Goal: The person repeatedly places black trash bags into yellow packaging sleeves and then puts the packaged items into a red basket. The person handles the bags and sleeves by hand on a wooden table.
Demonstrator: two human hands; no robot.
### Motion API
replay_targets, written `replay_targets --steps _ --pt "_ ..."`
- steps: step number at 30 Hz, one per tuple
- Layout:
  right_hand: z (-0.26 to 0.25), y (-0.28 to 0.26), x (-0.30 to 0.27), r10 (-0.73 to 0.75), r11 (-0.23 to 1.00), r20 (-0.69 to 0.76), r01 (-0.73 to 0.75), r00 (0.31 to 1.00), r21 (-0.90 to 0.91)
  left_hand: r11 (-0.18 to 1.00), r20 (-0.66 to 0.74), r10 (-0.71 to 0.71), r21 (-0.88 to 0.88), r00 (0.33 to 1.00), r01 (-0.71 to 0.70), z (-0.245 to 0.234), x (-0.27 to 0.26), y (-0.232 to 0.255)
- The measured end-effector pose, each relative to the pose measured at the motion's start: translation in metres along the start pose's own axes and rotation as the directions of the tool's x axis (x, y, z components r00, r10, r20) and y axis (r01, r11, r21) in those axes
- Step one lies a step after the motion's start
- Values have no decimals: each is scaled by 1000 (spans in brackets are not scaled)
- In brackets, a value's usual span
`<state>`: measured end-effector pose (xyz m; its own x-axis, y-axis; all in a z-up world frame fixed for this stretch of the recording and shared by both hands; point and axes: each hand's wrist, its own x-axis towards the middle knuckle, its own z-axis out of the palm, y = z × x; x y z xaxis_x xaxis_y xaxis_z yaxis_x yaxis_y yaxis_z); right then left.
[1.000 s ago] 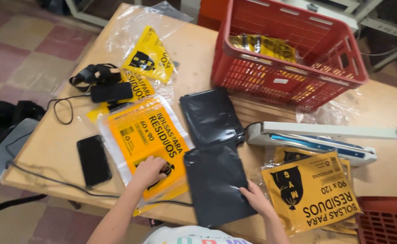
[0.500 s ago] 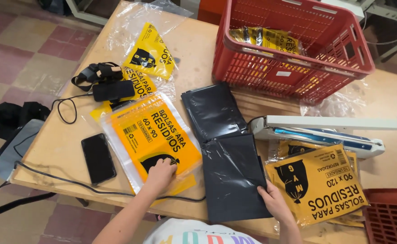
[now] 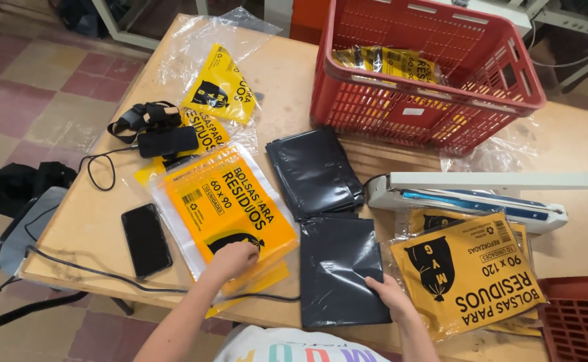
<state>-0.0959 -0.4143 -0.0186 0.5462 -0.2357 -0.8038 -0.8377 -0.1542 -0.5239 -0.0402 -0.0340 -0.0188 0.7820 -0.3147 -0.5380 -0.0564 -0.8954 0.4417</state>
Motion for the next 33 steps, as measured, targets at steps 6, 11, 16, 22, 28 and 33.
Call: replay_targets --steps 6,11,16,22,28,33 --pt "-1 3 -3 -196 976 94 204 976 -81 918 -32 -166 -371 986 143 -77 -40 6" --pt "-7 -5 -7 -274 958 142 283 951 -50 891 -274 -127 -453 953 -11 -132 -71 0" --pt "36 -26 19 -310 939 206 333 928 -85 941 -382 -24 -321 924 -108 -160 -100 26" --pt "162 -75 83 -496 863 337 497 800 92 995 -270 7 -92 963 -33 -119 -81 33" --pt "137 -101 136 -795 600 46 795 605 -84 992 -345 8 120 938 36 -29 -2 -33" --pt "41 -79 41 -622 773 -74 626 779 104 997 -603 -50 16 796 75 29 35 -59"
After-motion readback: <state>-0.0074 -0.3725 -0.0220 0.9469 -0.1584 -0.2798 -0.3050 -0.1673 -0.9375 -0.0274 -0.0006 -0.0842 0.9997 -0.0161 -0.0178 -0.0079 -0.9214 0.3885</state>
